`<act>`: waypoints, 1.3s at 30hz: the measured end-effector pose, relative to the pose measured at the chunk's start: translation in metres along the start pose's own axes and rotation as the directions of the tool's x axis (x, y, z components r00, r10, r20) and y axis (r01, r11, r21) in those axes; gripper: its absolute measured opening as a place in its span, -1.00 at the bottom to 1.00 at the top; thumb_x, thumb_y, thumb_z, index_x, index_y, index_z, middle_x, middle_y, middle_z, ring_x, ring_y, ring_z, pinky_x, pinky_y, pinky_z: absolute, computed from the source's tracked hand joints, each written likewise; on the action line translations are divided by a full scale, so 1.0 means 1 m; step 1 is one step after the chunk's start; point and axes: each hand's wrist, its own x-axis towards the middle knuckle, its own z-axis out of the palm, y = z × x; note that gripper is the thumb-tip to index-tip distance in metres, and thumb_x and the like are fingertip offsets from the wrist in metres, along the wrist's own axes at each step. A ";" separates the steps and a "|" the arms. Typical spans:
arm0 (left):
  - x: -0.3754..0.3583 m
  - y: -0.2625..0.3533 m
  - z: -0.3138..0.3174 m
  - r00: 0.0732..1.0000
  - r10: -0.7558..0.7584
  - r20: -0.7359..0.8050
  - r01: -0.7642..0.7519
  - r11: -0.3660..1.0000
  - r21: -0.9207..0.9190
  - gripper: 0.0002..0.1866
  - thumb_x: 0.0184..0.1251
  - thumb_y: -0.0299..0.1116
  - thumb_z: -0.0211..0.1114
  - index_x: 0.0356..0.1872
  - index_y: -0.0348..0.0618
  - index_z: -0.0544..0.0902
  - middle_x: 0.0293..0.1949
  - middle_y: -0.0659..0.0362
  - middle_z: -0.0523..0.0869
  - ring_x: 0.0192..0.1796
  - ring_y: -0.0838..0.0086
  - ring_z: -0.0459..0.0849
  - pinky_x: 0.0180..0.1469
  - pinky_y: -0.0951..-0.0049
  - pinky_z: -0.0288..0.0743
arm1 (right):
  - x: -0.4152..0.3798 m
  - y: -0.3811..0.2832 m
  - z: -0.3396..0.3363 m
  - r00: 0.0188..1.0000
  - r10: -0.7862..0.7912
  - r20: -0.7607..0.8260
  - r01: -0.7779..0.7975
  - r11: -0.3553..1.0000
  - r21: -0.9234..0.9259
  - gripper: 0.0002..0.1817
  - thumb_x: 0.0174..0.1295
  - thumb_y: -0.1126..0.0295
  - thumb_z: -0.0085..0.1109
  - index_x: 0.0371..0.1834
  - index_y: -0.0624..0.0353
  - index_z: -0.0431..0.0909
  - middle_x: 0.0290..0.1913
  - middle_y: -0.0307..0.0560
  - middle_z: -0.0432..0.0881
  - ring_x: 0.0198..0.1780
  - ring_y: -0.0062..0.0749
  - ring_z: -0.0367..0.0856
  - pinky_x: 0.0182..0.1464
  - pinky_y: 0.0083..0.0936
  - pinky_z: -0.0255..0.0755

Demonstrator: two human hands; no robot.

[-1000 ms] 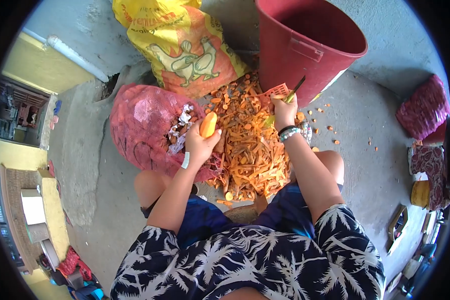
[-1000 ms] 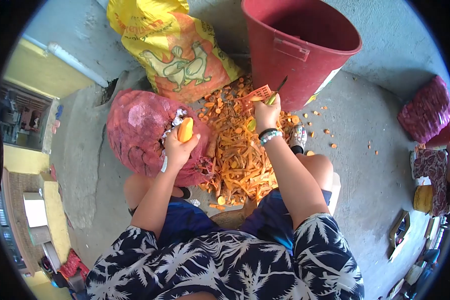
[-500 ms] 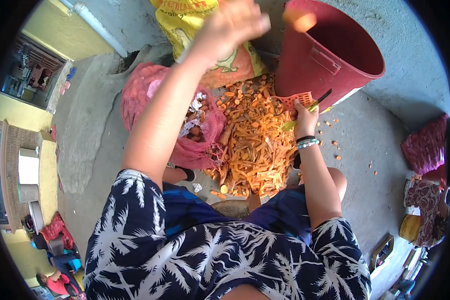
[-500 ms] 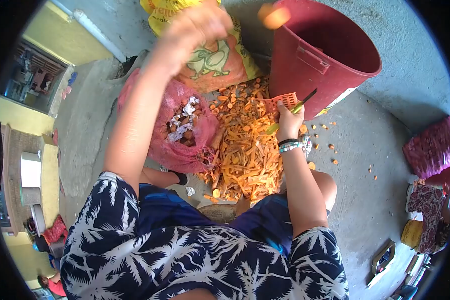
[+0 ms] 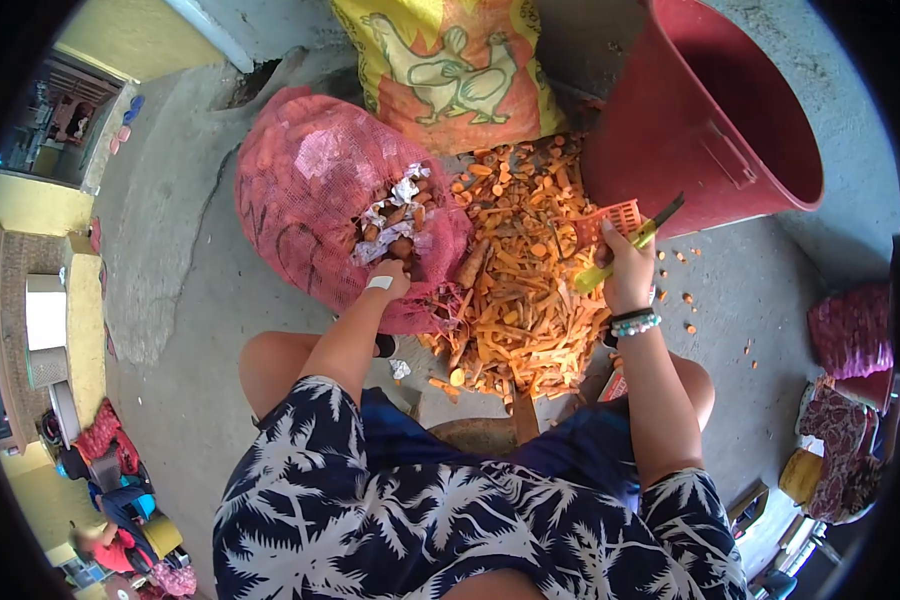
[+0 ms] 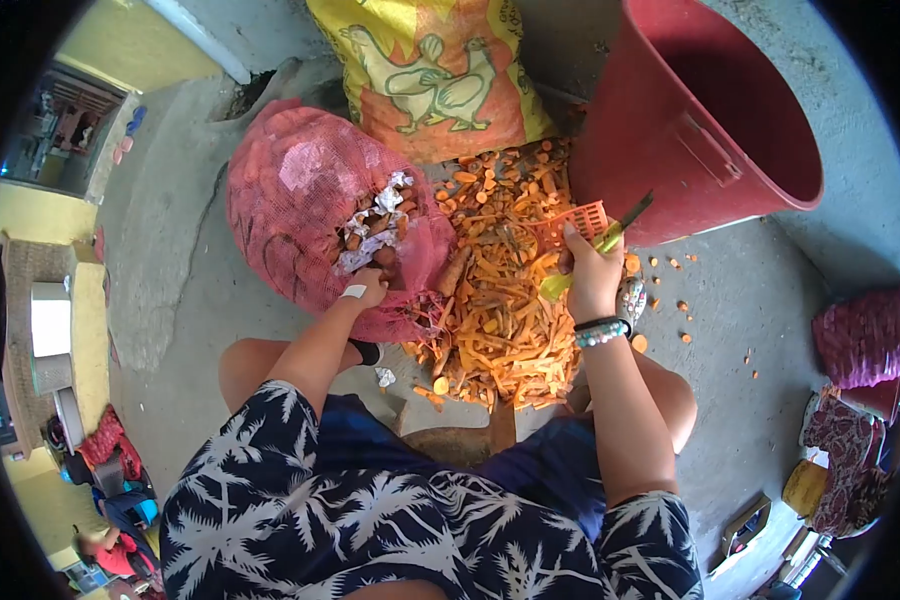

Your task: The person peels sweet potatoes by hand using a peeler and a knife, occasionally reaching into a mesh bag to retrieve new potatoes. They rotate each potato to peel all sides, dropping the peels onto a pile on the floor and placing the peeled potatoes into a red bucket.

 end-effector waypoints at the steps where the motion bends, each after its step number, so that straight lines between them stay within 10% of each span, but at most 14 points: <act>1: 0.006 -0.006 -0.006 1.000 -0.004 0.006 0.004 1.000 -0.001 -0.56 0.20 -0.17 0.07 -0.01 -0.28 0.52 0.05 -0.15 0.50 0.16 0.06 0.42 0.19 0.21 0.30 | 0.000 -0.001 0.005 1.000 0.009 0.018 -0.008 1.000 -0.013 -0.79 0.11 0.61 0.13 -0.25 0.13 0.34 -0.50 -0.26 0.49 -0.68 -0.64 0.36 -0.68 -0.69 0.21; 8: 0.056 -0.092 -0.039 0.909 -0.407 0.089 0.415 0.905 -0.097 -0.57 0.11 -0.26 0.01 -0.05 -0.31 0.56 0.09 -0.12 0.49 0.13 0.10 0.48 0.16 0.22 0.33 | 0.017 0.009 0.036 0.991 0.116 0.069 -0.115 0.993 -0.026 -0.83 0.13 0.60 0.11 -0.27 0.14 0.36 -0.50 -0.26 0.50 -0.66 -0.66 0.38 -0.67 -0.70 0.24; 12: 0.053 -0.157 -0.080 0.870 -0.470 0.153 0.448 0.880 0.155 -0.53 0.12 -0.16 0.03 -0.06 -0.33 0.56 0.08 -0.16 0.49 0.09 0.11 0.53 0.10 0.22 0.39 | 0.028 0.013 0.044 0.990 0.138 0.037 -0.137 0.990 -0.020 -0.82 0.12 0.61 0.11 -0.29 0.13 0.35 -0.51 -0.27 0.49 -0.65 -0.65 0.38 -0.66 -0.69 0.22; 14: 0.049 -0.147 -0.121 0.844 -0.504 -0.184 0.501 0.863 -0.068 -0.52 0.16 -0.12 0.03 -0.07 -0.32 0.57 0.00 -0.15 0.56 0.04 0.10 0.56 0.05 0.20 0.42 | 0.029 0.015 0.046 0.989 0.145 0.023 -0.144 0.989 -0.024 -0.82 0.12 0.61 0.11 -0.31 0.12 0.35 -0.52 -0.28 0.48 -0.66 -0.65 0.37 -0.66 -0.68 0.21; 16: 0.050 -0.103 -0.154 0.632 -0.774 -0.033 0.411 0.371 -0.833 -0.54 0.21 -0.12 -0.06 -0.19 -0.32 0.61 -0.21 -0.14 0.65 -0.10 0.03 0.62 -0.04 0.19 0.43 | 0.028 0.017 0.047 0.981 0.184 0.055 -0.181 0.982 -0.044 -0.86 0.15 0.58 0.11 -0.28 0.13 0.38 -0.50 -0.28 0.49 -0.63 -0.64 0.39 -0.64 -0.66 0.25; 18: 0.078 -0.112 -0.139 0.632 -0.483 -0.606 0.345 0.875 -0.339 -0.59 0.17 -0.15 0.00 -0.29 -0.33 0.63 -0.29 -0.16 0.65 -0.18 -0.02 0.62 -0.09 0.17 0.44 | 0.025 0.020 0.048 0.984 0.174 0.037 -0.173 0.984 -0.038 -0.86 0.15 0.59 0.11 -0.28 0.12 0.39 -0.51 -0.28 0.48 -0.63 -0.64 0.40 -0.63 -0.66 0.24; 21: 0.087 -0.087 -0.137 0.856 -0.279 -0.436 0.145 0.938 -0.316 -0.65 0.09 -0.25 0.15 -0.13 -0.24 0.59 -0.20 -0.14 0.63 -0.10 0.05 0.60 -0.05 0.20 0.45 | 0.022 0.023 0.047 0.983 0.172 0.063 -0.168 0.984 -0.066 -0.87 0.15 0.58 0.11 -0.29 0.12 0.40 -0.52 -0.29 0.48 -0.63 -0.63 0.40 -0.63 -0.67 0.23; 23: 0.088 -0.073 -0.138 0.980 -0.044 -0.194 0.072 0.988 0.140 -0.47 -0.06 -0.39 0.31 0.06 -0.11 0.49 -0.04 -0.09 0.58 0.02 0.12 0.56 0.03 0.23 0.44 | 0.022 0.022 0.048 0.980 0.195 0.047 -0.191 0.979 -0.074 -0.87 0.15 0.56 0.11 -0.29 0.12 0.40 -0.52 -0.28 0.49 -0.63 -0.63 0.41 -0.63 -0.68 0.23; 28: 0.101 -0.077 -0.131 0.975 -0.068 -0.210 0.139 0.927 0.349 -0.44 -0.10 -0.47 0.36 0.06 -0.19 0.47 -0.03 -0.12 0.56 0.05 0.11 0.54 0.07 0.24 0.44 | 0.023 0.020 0.045 0.983 0.181 0.041 -0.177 0.981 -0.082 -0.87 0.15 0.56 0.12 -0.29 0.13 0.40 -0.52 -0.27 0.49 -0.64 -0.63 0.40 -0.63 -0.67 0.24; 32: 0.057 -0.038 -0.169 0.953 0.021 -0.301 0.066 0.959 0.276 -0.67 0.02 -0.40 0.24 -0.13 -0.28 0.59 -0.28 -0.13 0.65 -0.19 0.06 0.64 -0.13 0.23 0.52 | 0.020 0.012 0.045 0.986 0.160 0.048 -0.158 0.986 -0.047 -0.84 0.14 0.58 0.12 -0.27 0.14 0.38 -0.51 -0.25 0.50 -0.64 -0.63 0.40 -0.63 -0.67 0.25; 36: -0.021 0.012 -0.222 0.991 0.133 -0.018 -0.134 0.987 -0.089 -0.64 0.06 -0.29 0.29 -0.16 -0.32 0.59 -0.30 -0.04 0.67 -0.18 0.25 0.66 -0.14 0.40 0.50 | 0.013 0.008 0.043 0.984 0.151 0.093 -0.148 0.988 -0.038 -0.84 0.13 0.59 0.11 -0.30 0.13 0.36 -0.50 -0.26 0.49 -0.62 -0.63 0.40 -0.63 -0.67 0.25; 38: -0.068 0.045 -0.244 0.978 0.160 0.133 -0.012 0.681 -0.732 -0.65 0.07 -0.38 0.27 -0.12 -0.35 0.55 -0.25 -0.01 0.66 -0.19 0.30 0.66 -0.16 0.43 0.53 | 0.008 0.005 0.041 0.985 0.142 0.094 -0.138 0.989 -0.048 -0.83 0.13 0.58 0.12 -0.29 0.12 0.34 -0.49 -0.25 0.49 -0.62 -0.64 0.40 -0.63 -0.67 0.25; 39: -0.084 0.056 -0.242 0.978 0.164 0.127 -0.020 0.683 -0.730 -0.65 0.07 -0.38 0.27 -0.12 -0.35 0.55 -0.25 -0.01 0.66 -0.19 0.30 0.66 -0.16 0.43 0.53 | 0.006 0.004 0.039 0.983 0.140 0.115 -0.136 0.990 -0.043 -0.81 0.13 0.58 0.13 -0.27 0.12 0.33 -0.50 -0.25 0.49 -0.63 -0.63 0.40 -0.63 -0.67 0.25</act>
